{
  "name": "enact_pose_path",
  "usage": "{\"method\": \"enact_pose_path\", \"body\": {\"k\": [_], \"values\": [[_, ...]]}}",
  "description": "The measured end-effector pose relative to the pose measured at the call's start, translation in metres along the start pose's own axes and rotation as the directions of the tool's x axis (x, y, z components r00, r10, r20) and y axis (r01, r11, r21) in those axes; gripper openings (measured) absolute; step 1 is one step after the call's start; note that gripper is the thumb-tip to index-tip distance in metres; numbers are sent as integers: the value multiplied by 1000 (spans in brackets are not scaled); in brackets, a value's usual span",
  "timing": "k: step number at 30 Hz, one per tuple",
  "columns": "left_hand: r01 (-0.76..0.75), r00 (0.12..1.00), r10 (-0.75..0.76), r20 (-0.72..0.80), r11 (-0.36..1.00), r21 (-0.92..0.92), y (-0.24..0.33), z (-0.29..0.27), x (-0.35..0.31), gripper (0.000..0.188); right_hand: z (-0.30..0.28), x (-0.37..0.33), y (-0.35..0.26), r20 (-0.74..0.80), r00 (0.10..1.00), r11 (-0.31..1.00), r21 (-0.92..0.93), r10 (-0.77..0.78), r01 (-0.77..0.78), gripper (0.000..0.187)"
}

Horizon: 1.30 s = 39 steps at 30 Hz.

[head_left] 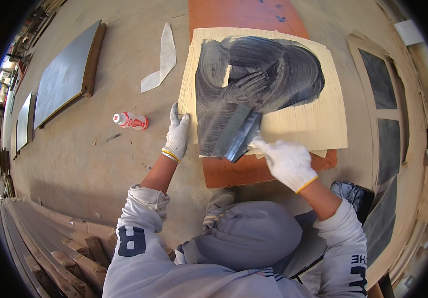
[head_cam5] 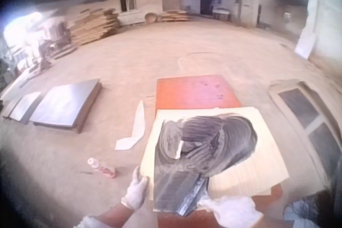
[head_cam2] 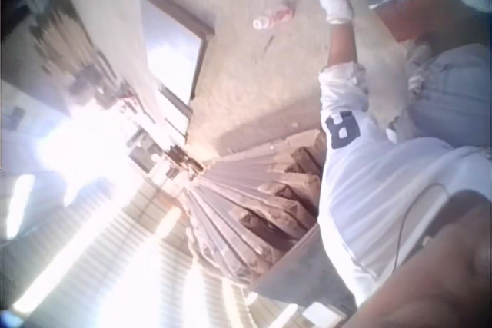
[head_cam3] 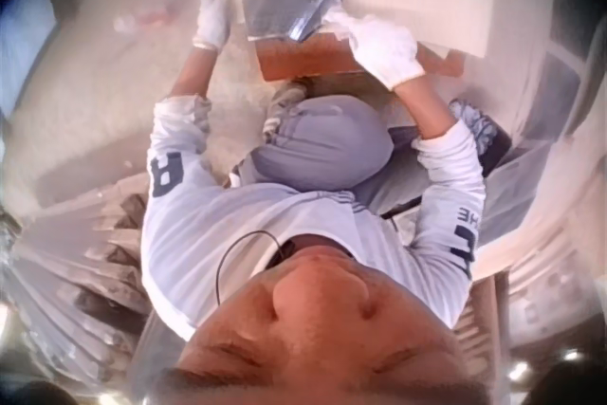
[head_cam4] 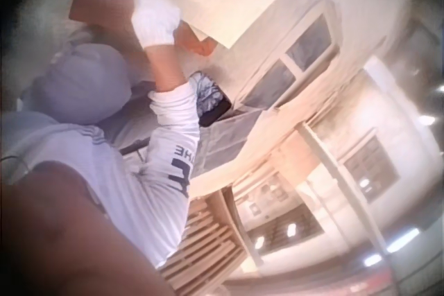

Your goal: The person applies black paint to rectangular wooden panels using a brush. They work on one side of each panel, then place it aside and repeat the process with the next panel from a stack.

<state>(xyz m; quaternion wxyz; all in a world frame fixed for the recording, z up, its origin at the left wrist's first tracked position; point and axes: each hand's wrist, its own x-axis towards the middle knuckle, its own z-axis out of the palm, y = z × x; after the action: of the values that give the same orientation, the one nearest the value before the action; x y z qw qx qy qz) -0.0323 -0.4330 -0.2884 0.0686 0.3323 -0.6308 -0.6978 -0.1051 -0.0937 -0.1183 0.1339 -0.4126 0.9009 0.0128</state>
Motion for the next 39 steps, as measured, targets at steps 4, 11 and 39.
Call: {"method": "enact_pose_path", "body": {"k": [4,11,39], "values": [[-6,998,7,-54,1000,12,10,11,-7,79,-7,-61,79,-2,944,943,-49,329,-329,44],[76,991,-77,-105,997,-13,24,20,3,68,30,-115,65,-116,795,802,138,595,-581,43],[-99,970,107,-220,994,44,12,21,16,54,9,-110,50,23,866,841,225,500,-491,48]]}}
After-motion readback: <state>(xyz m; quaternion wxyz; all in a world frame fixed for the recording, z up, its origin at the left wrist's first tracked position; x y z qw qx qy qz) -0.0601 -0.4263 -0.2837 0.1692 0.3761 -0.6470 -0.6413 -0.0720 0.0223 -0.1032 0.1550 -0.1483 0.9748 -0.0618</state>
